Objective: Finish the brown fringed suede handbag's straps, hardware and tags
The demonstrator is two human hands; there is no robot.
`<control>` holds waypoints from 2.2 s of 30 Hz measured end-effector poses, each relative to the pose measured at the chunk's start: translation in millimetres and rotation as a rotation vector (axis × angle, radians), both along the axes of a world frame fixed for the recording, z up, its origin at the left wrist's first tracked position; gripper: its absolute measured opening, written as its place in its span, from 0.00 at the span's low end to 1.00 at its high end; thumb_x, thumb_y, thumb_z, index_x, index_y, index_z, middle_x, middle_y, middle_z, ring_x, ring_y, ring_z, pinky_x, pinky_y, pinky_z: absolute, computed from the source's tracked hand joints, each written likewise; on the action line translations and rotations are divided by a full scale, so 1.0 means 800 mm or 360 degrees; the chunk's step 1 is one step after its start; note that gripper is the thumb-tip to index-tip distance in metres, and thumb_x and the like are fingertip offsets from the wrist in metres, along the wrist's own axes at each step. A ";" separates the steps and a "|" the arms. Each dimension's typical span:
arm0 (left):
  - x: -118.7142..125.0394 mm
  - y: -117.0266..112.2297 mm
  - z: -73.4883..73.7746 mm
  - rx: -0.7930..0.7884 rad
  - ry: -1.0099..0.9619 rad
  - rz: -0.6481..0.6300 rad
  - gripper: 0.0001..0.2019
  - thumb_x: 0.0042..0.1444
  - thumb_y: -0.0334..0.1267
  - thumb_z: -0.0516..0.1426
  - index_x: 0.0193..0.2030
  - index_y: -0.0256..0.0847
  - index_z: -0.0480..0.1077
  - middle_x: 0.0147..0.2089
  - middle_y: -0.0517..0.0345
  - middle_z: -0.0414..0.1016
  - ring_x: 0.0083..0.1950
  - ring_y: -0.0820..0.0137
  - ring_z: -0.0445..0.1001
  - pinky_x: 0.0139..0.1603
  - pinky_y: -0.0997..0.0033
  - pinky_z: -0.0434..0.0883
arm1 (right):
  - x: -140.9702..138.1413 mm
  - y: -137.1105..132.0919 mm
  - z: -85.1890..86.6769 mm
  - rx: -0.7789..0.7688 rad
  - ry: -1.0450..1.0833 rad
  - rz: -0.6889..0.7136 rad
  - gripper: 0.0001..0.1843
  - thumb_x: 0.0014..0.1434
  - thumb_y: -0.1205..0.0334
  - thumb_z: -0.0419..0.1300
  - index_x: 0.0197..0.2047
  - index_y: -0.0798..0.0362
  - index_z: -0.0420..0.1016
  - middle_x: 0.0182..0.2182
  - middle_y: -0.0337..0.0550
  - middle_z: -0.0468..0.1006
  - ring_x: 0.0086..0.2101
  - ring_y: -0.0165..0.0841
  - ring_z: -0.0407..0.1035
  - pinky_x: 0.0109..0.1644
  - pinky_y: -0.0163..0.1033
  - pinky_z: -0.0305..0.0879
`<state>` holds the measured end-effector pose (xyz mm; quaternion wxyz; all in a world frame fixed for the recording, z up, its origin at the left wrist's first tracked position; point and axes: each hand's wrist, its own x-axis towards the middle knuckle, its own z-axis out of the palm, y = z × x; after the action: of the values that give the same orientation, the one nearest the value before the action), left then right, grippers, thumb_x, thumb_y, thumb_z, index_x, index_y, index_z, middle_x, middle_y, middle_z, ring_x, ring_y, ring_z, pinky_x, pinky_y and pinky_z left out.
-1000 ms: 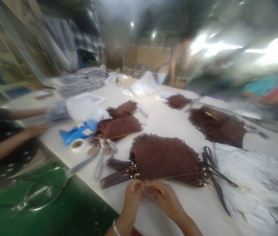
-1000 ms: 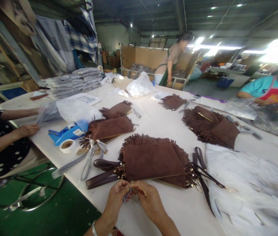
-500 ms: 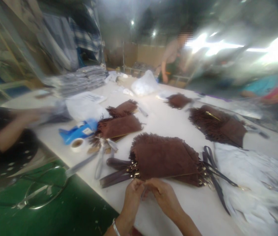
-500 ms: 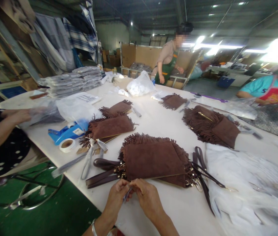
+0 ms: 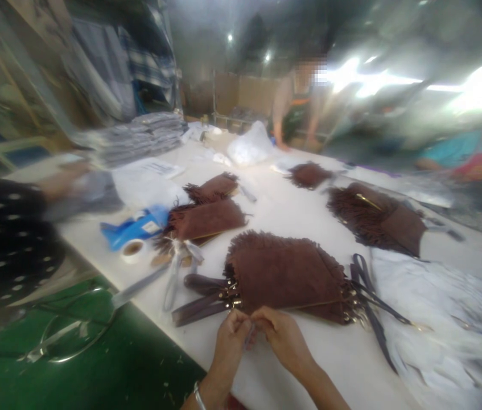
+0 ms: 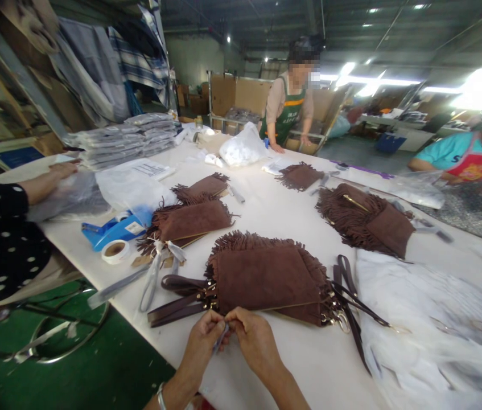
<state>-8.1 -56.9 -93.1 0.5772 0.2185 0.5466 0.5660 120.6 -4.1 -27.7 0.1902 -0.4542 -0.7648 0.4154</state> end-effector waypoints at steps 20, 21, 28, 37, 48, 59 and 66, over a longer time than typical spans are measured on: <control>0.004 0.001 -0.002 0.0040 -0.0003 0.0018 0.20 0.42 0.52 0.66 0.28 0.39 0.66 0.21 0.59 0.73 0.20 0.73 0.67 0.21 0.75 0.61 | 0.005 0.013 0.009 0.0196 -0.0184 0.0342 0.17 0.59 0.70 0.50 0.47 0.46 0.73 0.34 0.38 0.80 0.35 0.33 0.73 0.38 0.32 0.60; 0.003 0.001 -0.001 0.0015 -0.0005 0.0017 0.20 0.41 0.53 0.66 0.27 0.39 0.67 0.21 0.59 0.73 0.20 0.72 0.67 0.21 0.75 0.61 | 0.004 0.014 0.009 0.0182 -0.0209 0.0311 0.18 0.58 0.71 0.51 0.50 0.47 0.70 0.33 0.38 0.79 0.34 0.33 0.73 0.37 0.32 0.59; 0.003 0.004 0.016 -0.0174 -0.0151 0.0079 0.20 0.37 0.52 0.67 0.24 0.38 0.68 0.20 0.59 0.73 0.20 0.71 0.69 0.21 0.75 0.63 | 0.004 0.007 -0.002 0.0129 -0.0202 0.0129 0.16 0.58 0.70 0.50 0.50 0.49 0.62 0.29 0.35 0.76 0.31 0.32 0.71 0.34 0.33 0.56; 0.006 -0.002 0.022 -0.0251 -0.0162 0.0104 0.16 0.42 0.47 0.66 0.29 0.35 0.71 0.24 0.54 0.75 0.23 0.71 0.71 0.24 0.75 0.65 | 0.011 -0.012 -0.022 -0.0010 0.0073 -0.0151 0.15 0.57 0.68 0.49 0.48 0.48 0.63 0.32 0.37 0.77 0.35 0.33 0.72 0.39 0.35 0.62; 0.008 -0.005 0.027 -0.0182 -0.0130 0.0075 0.13 0.46 0.43 0.63 0.31 0.36 0.70 0.26 0.54 0.75 0.25 0.72 0.71 0.25 0.75 0.63 | 0.002 -0.036 -0.028 -0.0013 0.0065 -0.0435 0.09 0.58 0.67 0.50 0.42 0.47 0.65 0.31 0.35 0.78 0.32 0.33 0.73 0.36 0.34 0.61; 0.022 -0.007 0.017 -0.0008 0.0033 0.0243 0.12 0.49 0.44 0.62 0.28 0.37 0.69 0.24 0.61 0.69 0.25 0.74 0.65 0.27 0.75 0.63 | -0.012 -0.077 -0.023 0.0310 -0.0064 -0.0636 0.14 0.65 0.56 0.48 0.41 0.46 0.74 0.39 0.40 0.77 0.39 0.34 0.73 0.42 0.36 0.65; 0.030 -0.012 0.012 0.0025 0.0129 0.0318 0.11 0.50 0.44 0.62 0.30 0.38 0.71 0.29 0.57 0.74 0.32 0.69 0.72 0.34 0.71 0.70 | -0.030 -0.088 -0.033 0.0022 0.0010 -0.0862 0.16 0.62 0.55 0.49 0.48 0.47 0.73 0.43 0.42 0.78 0.40 0.37 0.73 0.44 0.39 0.66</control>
<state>15.8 -66.3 -83.8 0.4935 0.1900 0.5842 0.6157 96.9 -74.6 -54.2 0.2999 -0.6397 -0.6177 0.3454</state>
